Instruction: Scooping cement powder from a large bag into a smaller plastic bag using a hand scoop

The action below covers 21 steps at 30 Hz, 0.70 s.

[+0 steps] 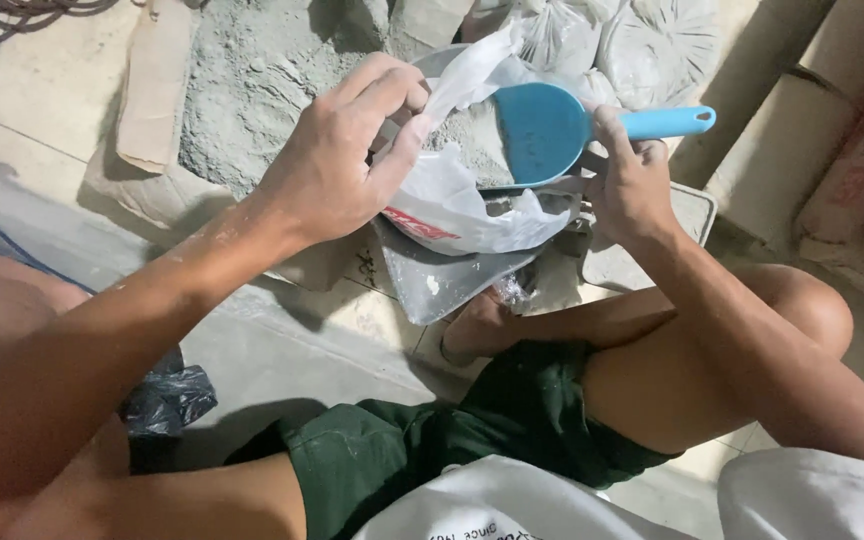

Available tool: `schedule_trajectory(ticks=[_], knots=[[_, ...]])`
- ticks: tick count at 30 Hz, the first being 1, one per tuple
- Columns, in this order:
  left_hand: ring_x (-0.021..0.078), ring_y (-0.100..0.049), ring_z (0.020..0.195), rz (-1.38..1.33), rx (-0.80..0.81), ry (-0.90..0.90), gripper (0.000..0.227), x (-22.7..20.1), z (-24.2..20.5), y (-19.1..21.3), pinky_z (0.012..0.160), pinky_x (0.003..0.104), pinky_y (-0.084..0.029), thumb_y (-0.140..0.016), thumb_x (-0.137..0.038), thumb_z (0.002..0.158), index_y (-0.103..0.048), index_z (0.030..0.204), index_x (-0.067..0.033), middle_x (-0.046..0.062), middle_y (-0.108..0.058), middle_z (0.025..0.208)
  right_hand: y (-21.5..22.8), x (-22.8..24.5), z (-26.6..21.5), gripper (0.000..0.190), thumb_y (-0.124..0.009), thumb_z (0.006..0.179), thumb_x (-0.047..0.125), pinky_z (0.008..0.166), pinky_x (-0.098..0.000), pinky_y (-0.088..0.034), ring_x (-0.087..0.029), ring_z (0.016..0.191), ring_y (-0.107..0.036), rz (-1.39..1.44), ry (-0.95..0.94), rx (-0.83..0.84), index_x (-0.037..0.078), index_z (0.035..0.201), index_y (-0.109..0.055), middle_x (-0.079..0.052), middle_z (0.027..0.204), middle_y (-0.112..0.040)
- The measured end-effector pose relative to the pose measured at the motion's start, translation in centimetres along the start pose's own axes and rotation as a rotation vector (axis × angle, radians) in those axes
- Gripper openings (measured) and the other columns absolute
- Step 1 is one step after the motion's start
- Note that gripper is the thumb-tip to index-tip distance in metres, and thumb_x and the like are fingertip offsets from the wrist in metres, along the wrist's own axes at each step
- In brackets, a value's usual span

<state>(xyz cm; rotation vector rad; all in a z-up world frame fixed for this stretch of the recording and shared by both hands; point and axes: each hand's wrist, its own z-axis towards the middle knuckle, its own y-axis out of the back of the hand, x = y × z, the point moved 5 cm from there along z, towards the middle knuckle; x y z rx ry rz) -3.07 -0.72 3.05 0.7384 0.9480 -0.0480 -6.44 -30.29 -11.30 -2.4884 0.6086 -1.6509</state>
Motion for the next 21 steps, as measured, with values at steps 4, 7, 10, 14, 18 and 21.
schedule_trajectory(ticks=[4, 7, 10, 14, 18, 21], knots=[[0.0241, -0.057, 0.086, 0.038, -0.029, 0.001, 0.006, 0.1, -0.4, 0.4, 0.079, 0.037, -0.048, -0.057, 0.003, 0.103, -0.055, 0.108, 0.0054, 0.014, -0.057, 0.11, 0.8, -0.6, 0.6, 0.037, -0.071, 0.096, 0.029, 0.073, -0.0455, -0.069, -0.031, 0.104, -0.07, 0.047, -0.023, 0.017, -0.002, 0.116, -0.065, -0.015, 0.119, -0.063], [0.0221, -0.058, 0.084, 0.057, -0.07, 0.019, 0.007, 0.6, -0.7, 0.6, 0.076, 0.035, -0.049, -0.057, 0.004, 0.101, -0.055, 0.108, 0.0049, 0.013, -0.055, 0.107, 1.6, -0.9, 0.6, 0.034, -0.069, 0.098, 0.027, 0.078, -0.0472, -0.068, -0.032, 0.107, -0.07, 0.105, -0.025, 0.035, -0.001, 0.116, -0.06, -0.016, 0.123, -0.064], [0.0193, -0.054, 0.076, 0.093, -0.112, 0.026, 0.008, 1.1, -0.8, 0.8, 0.069, 0.033, -0.046, -0.058, 0.006, 0.1, -0.056, 0.107, 0.0052, 0.012, -0.054, 0.104, 2.1, -0.9, 0.3, 0.037, -0.066, 0.1, 0.028, 0.085, -0.0556, -0.065, -0.035, 0.112, -0.068, 0.129, -0.026, 0.053, 0.0, 0.123, -0.057, -0.019, 0.13, -0.062], [0.018, -0.049, 0.072, 0.094, -0.144, 0.045, 0.006, 1.2, -0.9, 0.9, 0.066, 0.032, -0.043, -0.057, 0.005, 0.101, -0.056, 0.106, 0.0045, 0.011, -0.054, 0.104, 3.2, -0.9, 0.0, 0.035, -0.067, 0.101, 0.026, 0.083, -0.0604, -0.064, -0.033, 0.109, -0.067, 0.197, -0.031, 0.042, 0.005, 0.127, -0.057, -0.015, 0.121, -0.061], [0.0172, -0.055, 0.078, 0.074, -0.132, 0.036, 0.007, 1.1, -0.8, 0.7, 0.069, 0.031, -0.047, -0.057, 0.007, 0.1, -0.055, 0.106, 0.0045, 0.011, -0.052, 0.108, 4.1, -0.4, -0.1, 0.035, -0.071, 0.098, 0.03, 0.083, -0.059, -0.065, -0.031, 0.103, -0.069, 0.154, -0.015, -0.021, 0.002, 0.117, -0.063, -0.015, 0.114, -0.064], [0.0179, -0.051, 0.075, 0.108, -0.142, 0.044, 0.008, 1.4, -0.8, 0.5, 0.068, 0.032, -0.045, -0.058, 0.007, 0.099, -0.056, 0.106, 0.0038, 0.011, -0.052, 0.106, 3.8, 0.5, -0.3, 0.037, -0.072, 0.096, 0.029, 0.101, -0.0701, -0.058, -0.035, 0.116, -0.065, 0.207, 0.03, 0.014, 0.004, 0.111, -0.051, -0.017, 0.12, -0.055]])
